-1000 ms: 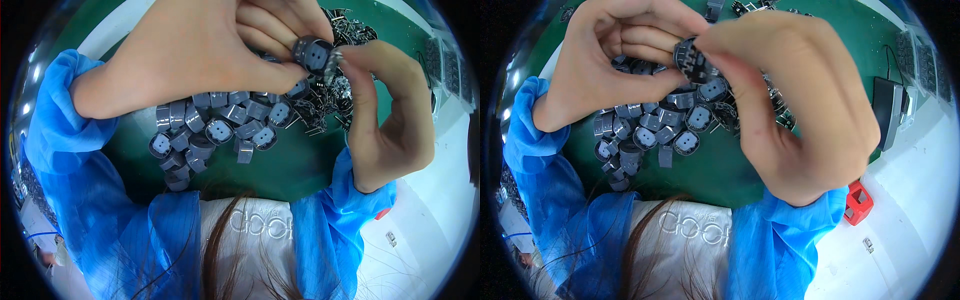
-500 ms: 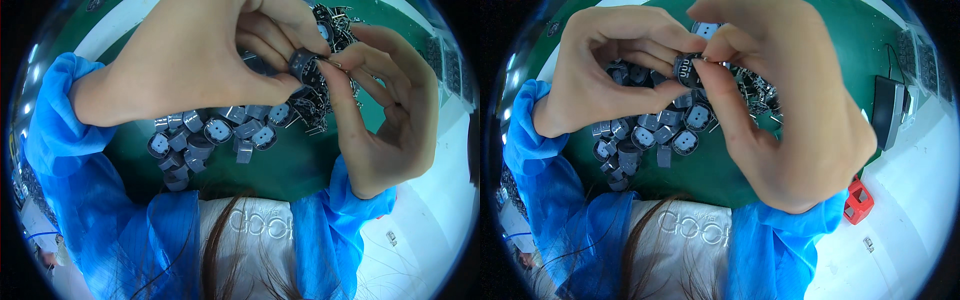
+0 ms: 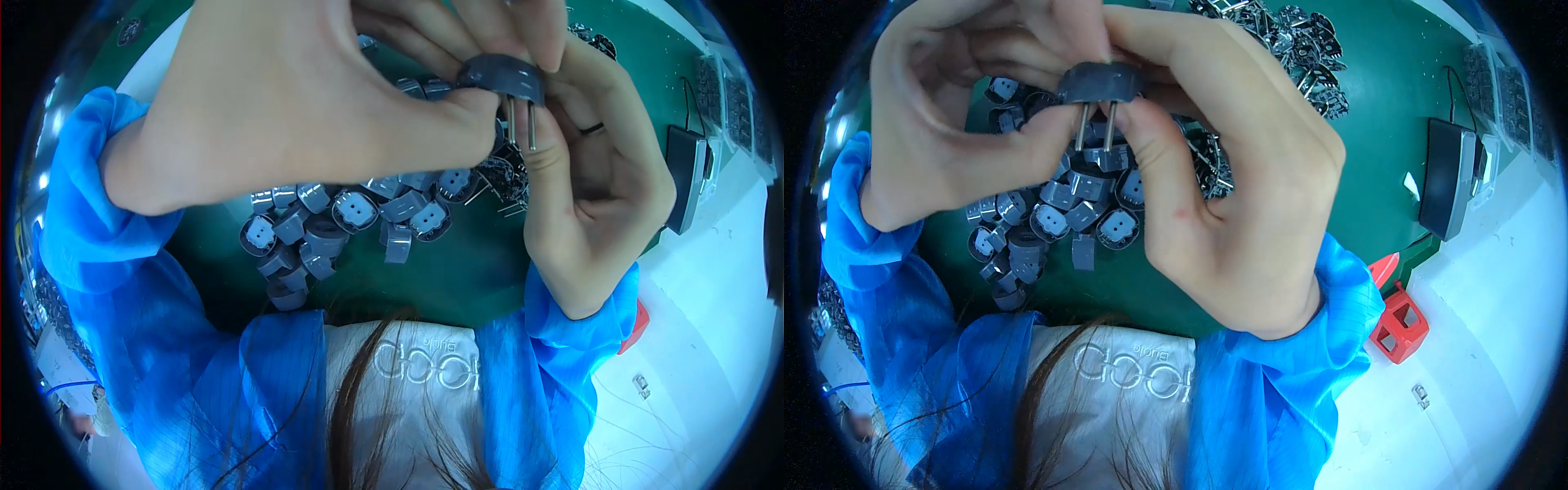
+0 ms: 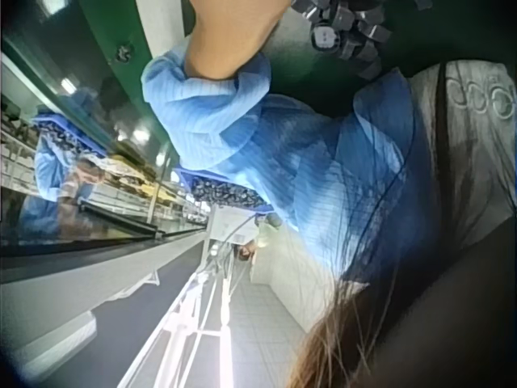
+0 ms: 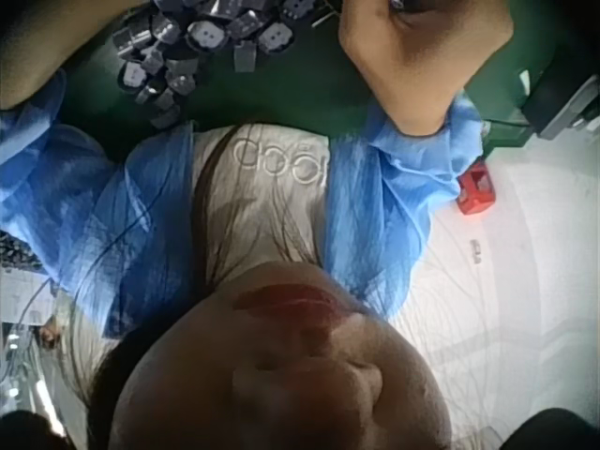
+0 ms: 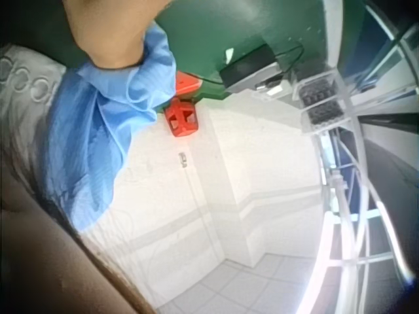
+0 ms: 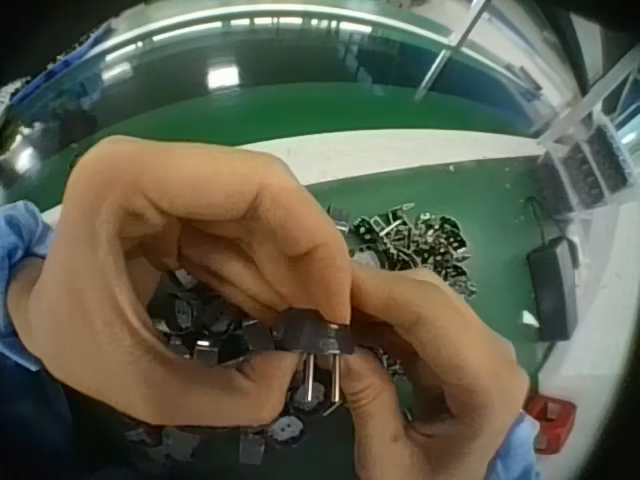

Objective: The person assembles small electronic components by hand on a green workbench. They pick up gray plastic housings and metal pin connectors, insert the pins into the housings, and place the finished units on the table. The person also moves a blue bin of parts to the side to clear the workspace.

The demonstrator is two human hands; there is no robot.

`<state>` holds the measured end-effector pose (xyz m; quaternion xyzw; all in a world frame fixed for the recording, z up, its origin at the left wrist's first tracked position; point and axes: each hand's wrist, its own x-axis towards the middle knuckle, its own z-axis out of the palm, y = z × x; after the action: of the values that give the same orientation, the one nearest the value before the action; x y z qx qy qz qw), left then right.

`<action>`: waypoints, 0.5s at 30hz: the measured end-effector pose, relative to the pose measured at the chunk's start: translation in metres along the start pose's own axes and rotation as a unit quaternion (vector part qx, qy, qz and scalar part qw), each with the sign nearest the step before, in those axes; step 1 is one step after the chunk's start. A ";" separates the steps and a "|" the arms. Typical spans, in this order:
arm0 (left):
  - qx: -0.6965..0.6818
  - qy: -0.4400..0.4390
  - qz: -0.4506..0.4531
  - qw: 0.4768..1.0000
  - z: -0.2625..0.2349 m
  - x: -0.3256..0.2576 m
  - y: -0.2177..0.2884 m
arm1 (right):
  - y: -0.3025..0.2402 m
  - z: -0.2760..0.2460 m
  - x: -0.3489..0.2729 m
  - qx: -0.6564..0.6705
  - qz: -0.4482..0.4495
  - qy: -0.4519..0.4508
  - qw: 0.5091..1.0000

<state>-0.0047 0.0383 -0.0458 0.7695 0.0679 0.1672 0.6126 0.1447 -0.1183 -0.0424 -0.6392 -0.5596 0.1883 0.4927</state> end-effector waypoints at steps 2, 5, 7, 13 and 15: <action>0.021 0.012 0.006 1.000 -0.001 0.000 0.003 | -0.001 0.005 -0.001 -0.014 -0.010 0.009 1.000; 0.050 0.016 0.024 0.998 -0.002 0.006 0.006 | -0.006 0.013 -0.002 -0.050 -0.020 0.072 0.996; 0.066 0.017 0.038 0.997 -0.004 0.014 0.003 | -0.002 0.009 0.004 -0.051 -0.012 0.077 0.996; 0.208 0.096 -0.022 0.973 -0.073 0.046 -0.017 | -0.012 -0.036 0.018 -0.203 0.039 -0.011 0.978; 0.320 0.067 -0.027 0.945 -0.088 0.046 -0.026 | -0.009 -0.036 0.017 -0.250 0.050 -0.065 0.965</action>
<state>0.0111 0.1395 -0.0457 0.9098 0.1796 0.1715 0.3326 0.1741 -0.1187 -0.0135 -0.7554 -0.5872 0.1083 0.2698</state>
